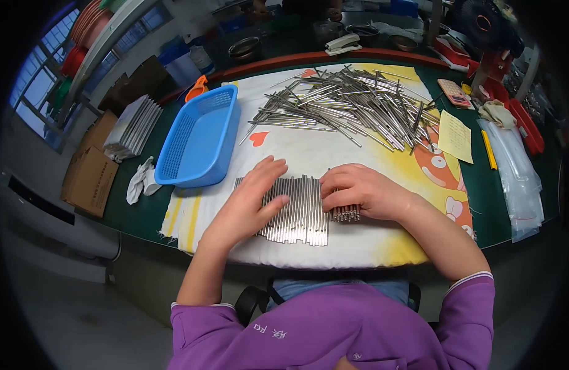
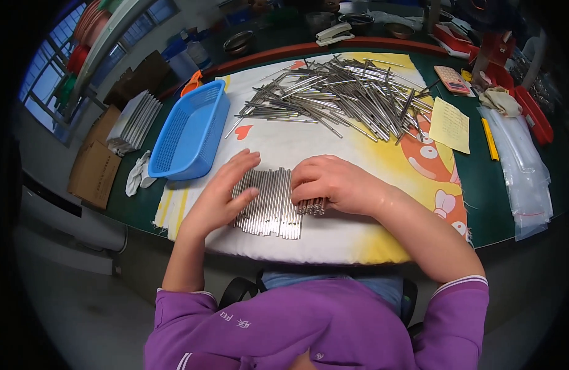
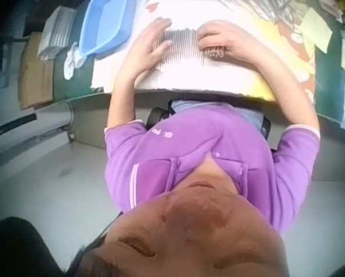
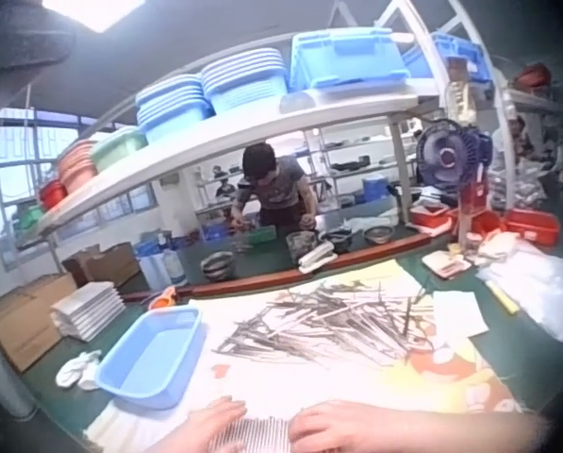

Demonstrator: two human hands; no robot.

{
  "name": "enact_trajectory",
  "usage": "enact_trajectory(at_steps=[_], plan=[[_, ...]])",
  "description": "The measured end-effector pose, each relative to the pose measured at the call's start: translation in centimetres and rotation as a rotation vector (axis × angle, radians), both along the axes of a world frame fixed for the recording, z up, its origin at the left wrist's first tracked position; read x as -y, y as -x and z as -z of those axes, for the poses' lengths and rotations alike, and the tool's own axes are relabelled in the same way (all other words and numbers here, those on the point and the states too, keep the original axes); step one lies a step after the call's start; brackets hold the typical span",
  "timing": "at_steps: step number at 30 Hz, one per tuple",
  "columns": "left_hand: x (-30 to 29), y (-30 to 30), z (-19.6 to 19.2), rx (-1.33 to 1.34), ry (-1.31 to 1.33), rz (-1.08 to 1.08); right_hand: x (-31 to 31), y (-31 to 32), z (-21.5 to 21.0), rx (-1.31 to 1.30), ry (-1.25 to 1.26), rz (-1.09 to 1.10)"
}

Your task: Sorting and aligning a large quantity of thin metal pins on a workbench into a neat row.

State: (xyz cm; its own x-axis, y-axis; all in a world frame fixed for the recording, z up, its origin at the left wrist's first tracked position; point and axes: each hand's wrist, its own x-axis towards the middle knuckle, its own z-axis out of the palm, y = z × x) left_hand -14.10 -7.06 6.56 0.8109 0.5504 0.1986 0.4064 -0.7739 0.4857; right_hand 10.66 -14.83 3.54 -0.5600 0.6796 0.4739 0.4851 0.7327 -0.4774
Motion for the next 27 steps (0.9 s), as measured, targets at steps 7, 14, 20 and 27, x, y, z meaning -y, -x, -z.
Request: enact_trajectory(at_steps=[7, 14, 20, 27], plan=[[5.1, 4.2, 4.2, -0.125, -0.060, -0.103, 1.9, -0.7, 0.5, 0.220, 0.167, -0.082], [5.8, 3.8, 3.9, -0.112, -0.088, -0.123, 3.8, -1.6, -0.5, 0.385, 0.238, -0.071], [7.3, 1.3, 3.2, -0.002, -0.045, 0.059, 4.9, -2.0, -0.8, 0.470, 0.255, -0.025], [8.6, -3.2, 4.0, 0.018, 0.020, 0.406, 6.4, -3.2, -1.1, 0.467, 0.354, 0.078]])
